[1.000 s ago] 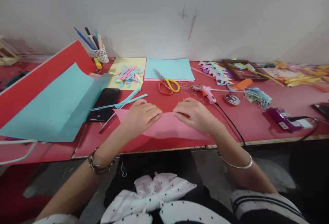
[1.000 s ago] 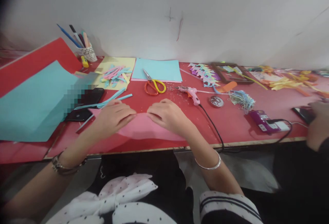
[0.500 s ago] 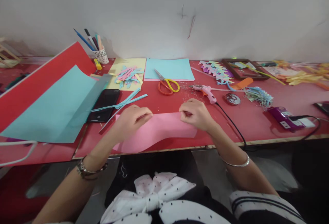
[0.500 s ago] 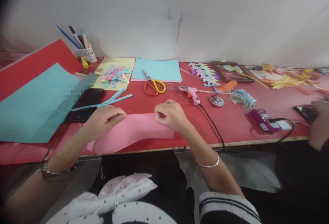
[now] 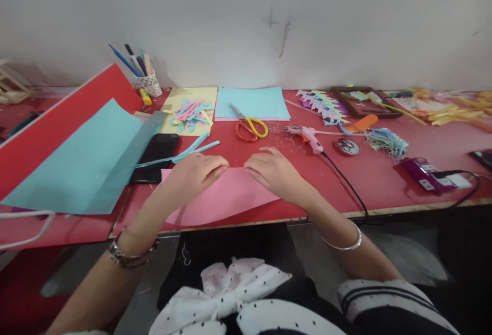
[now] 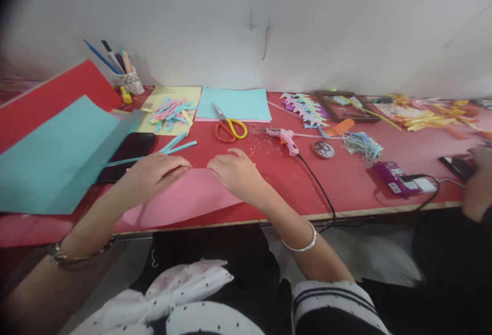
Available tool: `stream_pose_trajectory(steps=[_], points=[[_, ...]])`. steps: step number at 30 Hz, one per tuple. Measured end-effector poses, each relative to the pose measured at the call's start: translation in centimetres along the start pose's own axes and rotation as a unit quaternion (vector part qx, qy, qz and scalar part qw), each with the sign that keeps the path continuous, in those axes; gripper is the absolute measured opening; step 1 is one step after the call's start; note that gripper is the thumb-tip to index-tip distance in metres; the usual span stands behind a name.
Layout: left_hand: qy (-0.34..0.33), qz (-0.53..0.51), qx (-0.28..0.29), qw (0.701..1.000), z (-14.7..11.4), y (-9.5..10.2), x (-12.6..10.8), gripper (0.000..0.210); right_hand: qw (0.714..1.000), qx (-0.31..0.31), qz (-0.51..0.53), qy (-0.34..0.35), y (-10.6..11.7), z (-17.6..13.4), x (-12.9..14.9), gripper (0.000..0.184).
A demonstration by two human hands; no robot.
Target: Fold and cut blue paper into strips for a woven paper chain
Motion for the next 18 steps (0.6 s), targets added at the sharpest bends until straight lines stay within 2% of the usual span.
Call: stream_pose_trajectory(steps=[2,5,7,10,14,18], points=[[-0.034,0.072,-0.017,0.997,0.5,-0.1,-1.0,0.027,0.999,0.031,0.004,-0.011,-1.0,0.8,0.1,0.026],[-0.078,0.173,-0.067,0.98,0.8,0.1,-2.5,0.029,0.998,0.04,0.012,-0.046,-1.4,1.3,-0.5,0.027],[-0.095,0.202,-0.112,0.968,0.7,0.4,-3.2,0.03,0.997,0.034,0.033,-0.061,-1.4,1.3,-0.9,0.027],[-0.106,0.209,-0.162,0.959,0.2,0.6,-3.5,0.032,0.995,0.033,0.079,-0.05,-1.4,1.0,-1.0,0.027],[-0.09,0.2,-0.171,0.961,-1.0,0.0,-1.9,0.031,0.992,0.015,0.117,-0.044,-0.7,0.4,-1.5,0.028],[-0.051,0.193,-0.126,0.972,-2.9,-0.9,1.3,0.028,0.986,-0.015,0.15,-0.067,0.7,-0.8,-3.2,0.027]])
Point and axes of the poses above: each hand's wrist, its own z-axis towards the middle knuckle, its own y-axis out of the back of the hand, x = y × z, the point moved 9 cm from there along z, towards the middle knuckle, and after that the axes turned 12 degrees about z, right-handed, at the moved point
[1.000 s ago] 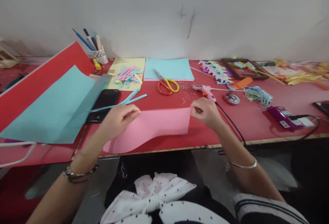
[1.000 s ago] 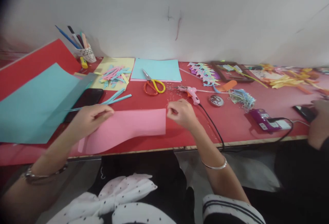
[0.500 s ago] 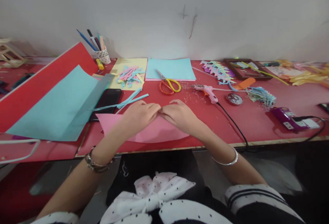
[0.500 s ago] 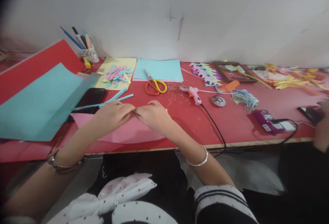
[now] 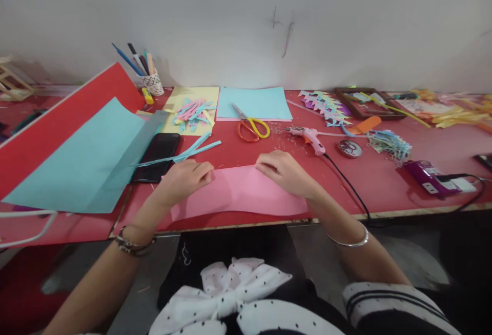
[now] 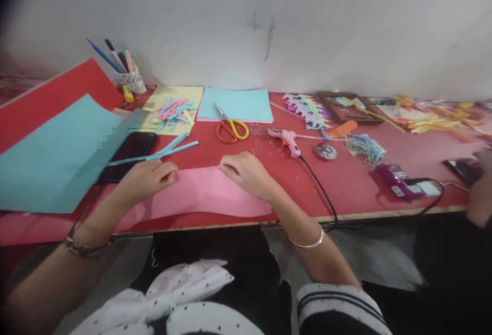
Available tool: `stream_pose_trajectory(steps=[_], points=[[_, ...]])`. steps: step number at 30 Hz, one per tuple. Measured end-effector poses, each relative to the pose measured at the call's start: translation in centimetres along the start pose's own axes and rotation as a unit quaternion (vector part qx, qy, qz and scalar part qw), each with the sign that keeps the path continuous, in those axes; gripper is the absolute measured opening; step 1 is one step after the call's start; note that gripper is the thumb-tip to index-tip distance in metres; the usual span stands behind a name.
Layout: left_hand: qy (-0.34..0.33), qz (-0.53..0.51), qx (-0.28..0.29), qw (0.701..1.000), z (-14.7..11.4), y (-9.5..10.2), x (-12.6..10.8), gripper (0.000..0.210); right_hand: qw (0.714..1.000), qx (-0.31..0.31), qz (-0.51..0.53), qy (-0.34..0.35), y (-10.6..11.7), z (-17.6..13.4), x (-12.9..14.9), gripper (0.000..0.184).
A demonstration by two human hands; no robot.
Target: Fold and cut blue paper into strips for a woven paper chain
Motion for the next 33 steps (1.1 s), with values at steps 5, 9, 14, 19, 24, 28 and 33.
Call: stream_pose_trajectory(steps=[5,9,14,19,24,28,33], points=[[0.014,-0.021,0.057,0.998,-3.0,-0.5,2.3,0.027,1.0,0.005,-0.025,0.013,1.0,-1.3,-1.0,0.028],[0.079,0.013,0.1,0.992,-3.9,-0.5,4.9,0.024,0.997,0.026,-0.05,0.049,0.9,-1.7,-0.7,0.032],[0.175,0.062,0.073,0.98,-2.3,0.9,6.4,0.022,0.994,0.024,-0.08,0.076,1.1,-1.4,0.2,0.033],[0.115,-0.061,0.058,0.99,1.5,1.2,1.7,0.029,0.991,0.036,-0.094,0.091,0.2,-0.7,1.0,0.032],[0.052,-0.224,0.13,0.964,3.2,-0.6,-2.2,0.036,0.988,-0.002,-0.098,0.118,0.1,0.0,2.3,0.024],[0.064,-0.254,0.127,0.957,3.7,-0.9,-2.4,0.043,0.978,-0.055,-0.124,0.158,-0.6,0.1,3.8,0.018],[0.064,-0.271,0.117,0.953,3.7,-0.7,-2.4,0.051,0.967,-0.109,-0.122,0.193,-1.0,0.1,4.6,0.019]])
Point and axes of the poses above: each hand's wrist, its own z-axis towards the middle knuckle, its own y-axis out of the back of the hand, x = y × z, the point moved 9 cm from there along z, towards the middle knuckle, and after that the axes turned 12 degrees about z, right-handed, at the moved point
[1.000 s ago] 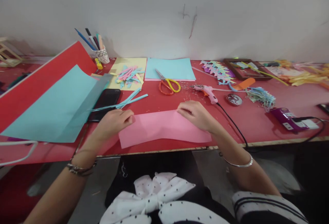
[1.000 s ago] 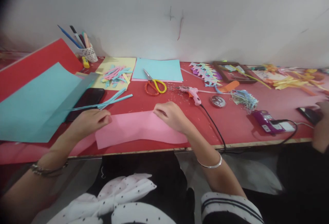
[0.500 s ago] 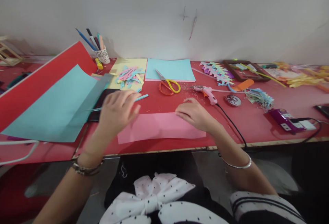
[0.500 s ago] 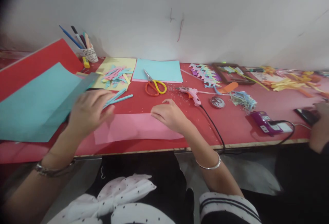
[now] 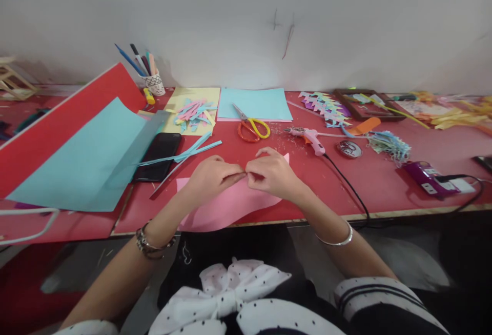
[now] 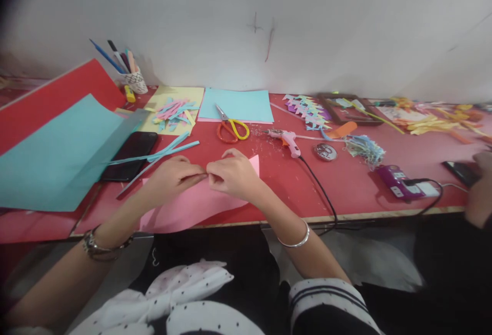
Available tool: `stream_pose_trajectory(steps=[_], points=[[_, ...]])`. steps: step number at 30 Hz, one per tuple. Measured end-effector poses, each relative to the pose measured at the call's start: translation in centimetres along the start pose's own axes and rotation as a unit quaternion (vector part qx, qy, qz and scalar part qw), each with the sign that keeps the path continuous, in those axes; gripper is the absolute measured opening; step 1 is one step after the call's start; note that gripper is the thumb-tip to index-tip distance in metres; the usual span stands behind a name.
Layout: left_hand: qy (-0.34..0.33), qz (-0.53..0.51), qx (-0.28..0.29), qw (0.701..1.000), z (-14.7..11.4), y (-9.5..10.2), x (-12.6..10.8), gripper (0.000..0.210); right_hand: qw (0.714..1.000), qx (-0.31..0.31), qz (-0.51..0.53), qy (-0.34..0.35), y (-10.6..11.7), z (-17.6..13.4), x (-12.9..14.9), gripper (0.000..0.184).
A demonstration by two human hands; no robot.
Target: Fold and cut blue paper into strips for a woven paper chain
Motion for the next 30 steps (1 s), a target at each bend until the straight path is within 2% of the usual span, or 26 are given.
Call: stream_pose_trajectory(steps=[5,12,16,19,21,23,25,27,30], points=[[0.01,-0.022,0.016,1.0,-0.6,0.3,1.1,0.049,1.0,0.008,0.018,-0.025,0.7,-0.9,-1.5,0.015],[0.054,-0.042,0.078,0.995,-2.3,0.3,4.4,0.049,0.996,0.0,-0.011,-0.093,2.9,-4.1,-4.9,0.016],[0.076,-0.068,0.087,0.991,-3.0,0.4,5.9,0.047,0.986,-0.052,-0.047,-0.153,5.4,-5.4,-6.6,0.018],[0.07,-0.076,0.098,0.99,-2.7,-0.4,5.7,0.045,0.98,-0.096,-0.036,-0.173,6.1,-5.2,-6.1,0.016],[0.057,-0.072,0.11,0.99,-2.2,-1.2,4.9,0.043,0.985,-0.071,-0.019,-0.155,4.8,-4.3,-4.8,0.014],[0.046,-0.06,0.118,0.99,-1.6,-1.9,3.9,0.039,0.991,0.015,-0.011,-0.129,2.1,-3.3,-3.3,0.016],[0.031,-0.032,0.114,0.992,-0.9,-2.3,2.9,0.036,0.985,0.11,-0.012,-0.13,-0.8,-2.7,-2.5,0.019],[0.003,0.009,0.092,0.996,-0.4,-2.2,1.8,0.032,0.971,0.174,-0.012,-0.161,-2.8,-2.5,-2.7,0.023],[-0.041,0.079,0.04,0.995,0.0,-1.9,0.4,0.027,0.956,0.197,0.002,-0.216,-3.9,-2.4,-3.5,0.025]])
Point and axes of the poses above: each hand's wrist, its own z-axis towards the middle knuckle, its own y-axis out of the back of the hand, x = y × z, the point moved 9 cm from there along z, towards the middle knuckle, and after that the axes turned 12 degrees about z, right-handed, at the moved point
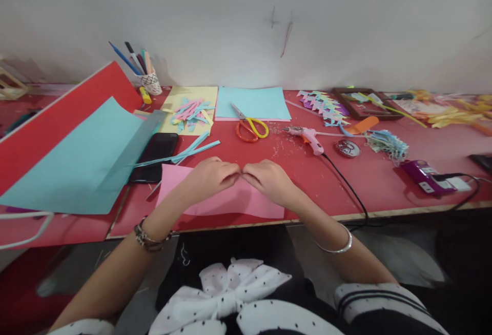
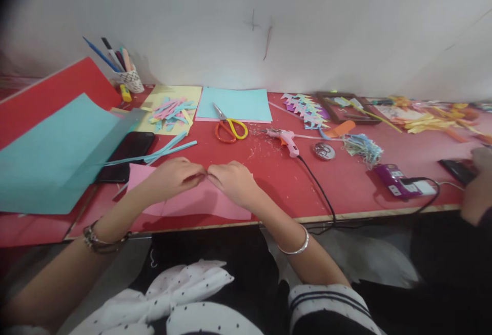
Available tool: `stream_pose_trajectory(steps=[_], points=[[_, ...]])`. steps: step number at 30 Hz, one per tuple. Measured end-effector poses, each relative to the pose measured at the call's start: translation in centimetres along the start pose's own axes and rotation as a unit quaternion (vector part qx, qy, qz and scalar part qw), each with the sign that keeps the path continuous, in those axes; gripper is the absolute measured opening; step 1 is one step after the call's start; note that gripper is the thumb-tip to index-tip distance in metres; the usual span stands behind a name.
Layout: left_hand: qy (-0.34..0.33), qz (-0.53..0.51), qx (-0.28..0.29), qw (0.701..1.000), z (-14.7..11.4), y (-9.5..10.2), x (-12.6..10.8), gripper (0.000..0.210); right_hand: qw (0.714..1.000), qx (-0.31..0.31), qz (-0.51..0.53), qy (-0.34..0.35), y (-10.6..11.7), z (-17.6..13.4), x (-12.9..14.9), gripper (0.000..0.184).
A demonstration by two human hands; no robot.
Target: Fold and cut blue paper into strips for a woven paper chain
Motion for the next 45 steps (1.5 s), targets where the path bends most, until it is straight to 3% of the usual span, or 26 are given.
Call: stream_pose_trajectory(steps=[4,6,12,16,19,22,25,27,29,32,35,41,45], points=[[-0.012,0.058,-0.067,0.996,-0.3,1.0,-0.2,0.027,0.997,-0.021,0.079,0.002,0.6,0.0,-0.4,0.027],[-0.003,0.069,-0.076,0.995,-0.8,1.2,0.5,0.026,0.991,-0.042,0.126,0.012,1.3,-0.4,-0.7,0.027],[0.085,0.089,0.029,0.992,-4.1,-0.1,4.9,0.025,0.975,-0.083,0.206,-0.014,3.2,-2.1,-4.1,0.025],[0.132,0.105,0.079,0.983,-6.5,-0.9,7.4,0.025,0.974,-0.003,0.225,-0.026,1.9,-2.5,-5.8,0.026],[0.159,0.172,0.109,0.966,-7.3,-1.6,7.9,0.028,0.98,0.042,0.192,-0.032,0.6,-2.1,-6.6,0.025],[0.144,0.179,0.129,0.965,-7.1,-2.5,6.4,0.034,0.991,0.061,0.111,-0.046,-0.3,-1.5,-7.1,0.024],[0.076,0.077,0.151,0.983,-6.7,-3.8,3.1,0.036,0.997,0.043,0.01,-0.059,-0.2,-1.4,-7.5,0.018],[0.049,0.015,0.183,0.982,-6.9,-4.7,1.4,0.05,0.998,0.014,-0.03,-0.055,0.3,-1.7,-7.3,0.013],[0.049,-0.011,0.218,0.975,-7.3,-5.4,0.6,0.066,0.999,0.003,-0.033,-0.035,0.3,-2.3,-6.5,0.023],[0.05,-0.01,0.247,0.968,-7.7,-5.9,0.3,0.074,0.999,0.049,-0.009,-0.005,-1.0,-3.6,-5.0,0.048],[0.048,-0.001,0.258,0.965,-7.7,-5.9,0.4,0.068,0.995,0.1,0.002,-0.004,-2.8,-4.9,-3.9,0.067],[0.034,0.015,0.228,0.973,-7.3,-5.4,0.3,0.049,0.993,0.12,-0.008,-0.022,-3.7,-5.7,-3.5,0.066],[0.038,0.023,0.234,0.971,-7.6,-5.6,0.3,0.064,0.991,0.13,-0.027,-0.017,-3.7,-5.8,-3.0,0.069]])
Point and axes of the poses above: each hand's wrist, its own z-axis towards the middle knuckle, its own y-axis out of the back of the hand, x = y × z, the point moved 9 cm from there along z, towards the middle knuckle, and after that the axes turned 12 degrees about z, right-handed, at the moved point
